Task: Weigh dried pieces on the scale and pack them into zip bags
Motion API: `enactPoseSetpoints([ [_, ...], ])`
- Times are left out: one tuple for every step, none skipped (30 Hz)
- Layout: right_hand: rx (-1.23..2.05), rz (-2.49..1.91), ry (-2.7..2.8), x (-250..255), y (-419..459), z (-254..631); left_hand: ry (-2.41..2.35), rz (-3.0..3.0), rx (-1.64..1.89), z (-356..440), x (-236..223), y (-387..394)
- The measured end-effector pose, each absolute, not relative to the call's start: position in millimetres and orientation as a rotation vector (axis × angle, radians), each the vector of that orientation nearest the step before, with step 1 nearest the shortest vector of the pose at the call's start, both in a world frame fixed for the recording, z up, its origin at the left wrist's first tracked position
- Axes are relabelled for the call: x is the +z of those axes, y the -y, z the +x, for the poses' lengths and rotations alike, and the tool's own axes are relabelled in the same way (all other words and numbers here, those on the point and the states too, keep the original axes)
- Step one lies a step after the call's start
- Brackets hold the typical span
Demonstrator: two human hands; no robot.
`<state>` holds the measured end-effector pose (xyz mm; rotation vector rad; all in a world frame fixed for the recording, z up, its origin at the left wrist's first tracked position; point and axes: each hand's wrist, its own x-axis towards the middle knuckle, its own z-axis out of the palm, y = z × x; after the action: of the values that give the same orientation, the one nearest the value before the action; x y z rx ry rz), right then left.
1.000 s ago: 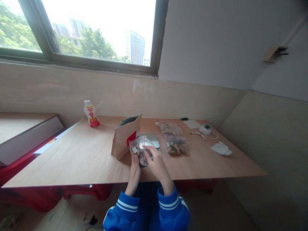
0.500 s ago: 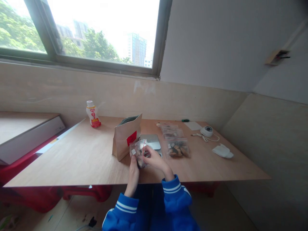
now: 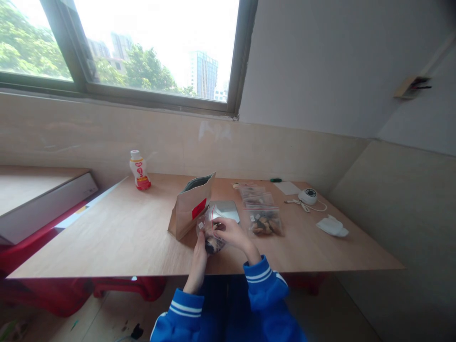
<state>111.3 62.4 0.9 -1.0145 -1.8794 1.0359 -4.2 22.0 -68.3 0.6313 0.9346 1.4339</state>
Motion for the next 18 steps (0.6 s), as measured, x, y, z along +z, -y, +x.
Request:
enactPoseSetpoints([
  [1.064, -1.015, 1.836, 0.0, -63.2, 111.3, -0.892, 0.551, 1.439, -2.5, -64.9, -22.5],
  [1.092, -1.016, 1.789, -0.4, -63.8, 111.7, -0.858, 0.475, 1.446, -1.2, -62.4, -22.9],
  [1.118, -1.015, 1.739, 0.0, -64.1, 112.6, -0.836, 0.412, 1.450, -0.3, -61.0, -23.5],
  [1.142, -1.009, 1.695, 1.7, -64.1, 113.9, -0.831, 0.373, 1.447, 0.1, -60.6, -24.0],
  [1.158, -0.994, 1.660, 4.8, -64.0, 115.5, -0.828, 0.339, 1.436, 0.0, -61.1, -24.4],
  [1.166, -0.969, 1.634, 9.4, -64.1, 117.2, -0.814, 0.298, 1.417, -0.5, -62.2, -24.7],
  [1.166, -0.935, 1.612, 15.5, -64.6, 118.6, -0.793, 0.261, 1.394, -1.2, -63.6, -24.9],
  [1.155, -0.897, 1.590, 23.0, -65.9, 119.4, -0.767, 0.232, 1.374, -2.0, -64.9, -24.9],
  [1.134, -0.857, 1.569, 31.6, -68.3, 119.3, -0.740, 0.217, 1.360, -2.7, -66.0, -24.7],
  [1.102, -0.819, 1.551, 41.2, -71.9, 118.0, -0.714, 0.207, 1.353, -3.3, -66.7, -24.3],
  [1.059, -0.788, 1.540, 51.3, -76.8, 115.6, -0.692, 0.203, 1.352, -3.7, -67.0, -23.9],
  [1.006, -0.765, 1.544, 61.8, -82.6, 112.1, -0.678, 0.201, 1.354, -4.0, -67.0, -23.3],
  [0.941, -0.750, 1.564, 72.0, -89.1, 107.5, -0.668, 0.204, 1.356, -4.1, -66.7, -22.8],
  [0.864, -0.738, 1.596, 81.7, -95.9, 102.3, -0.660, 0.208, 1.359, -4.2, -66.1, -22.3],
  [0.777, -0.726, 1.637, 90.4, -102.5, 96.8, -0.655, 0.209, 1.362, -4.2, -65.4, -22.0],
  [0.686, -0.712, 1.686, 97.6, -108.5, 91.4, -0.650, 0.205, 1.363, -4.3, -64.6, -21.8],
  [0.596, -0.697, 1.743, 103.1, -113.5, 86.4, -0.646, 0.198, 1.363, -4.3, -63.8, -21.9],
  [0.514, -0.688, 1.807, 106.5, -117.3, 82.1, -0.642, 0.191, 1.364, -4.4, -63.1, -22.2],
])
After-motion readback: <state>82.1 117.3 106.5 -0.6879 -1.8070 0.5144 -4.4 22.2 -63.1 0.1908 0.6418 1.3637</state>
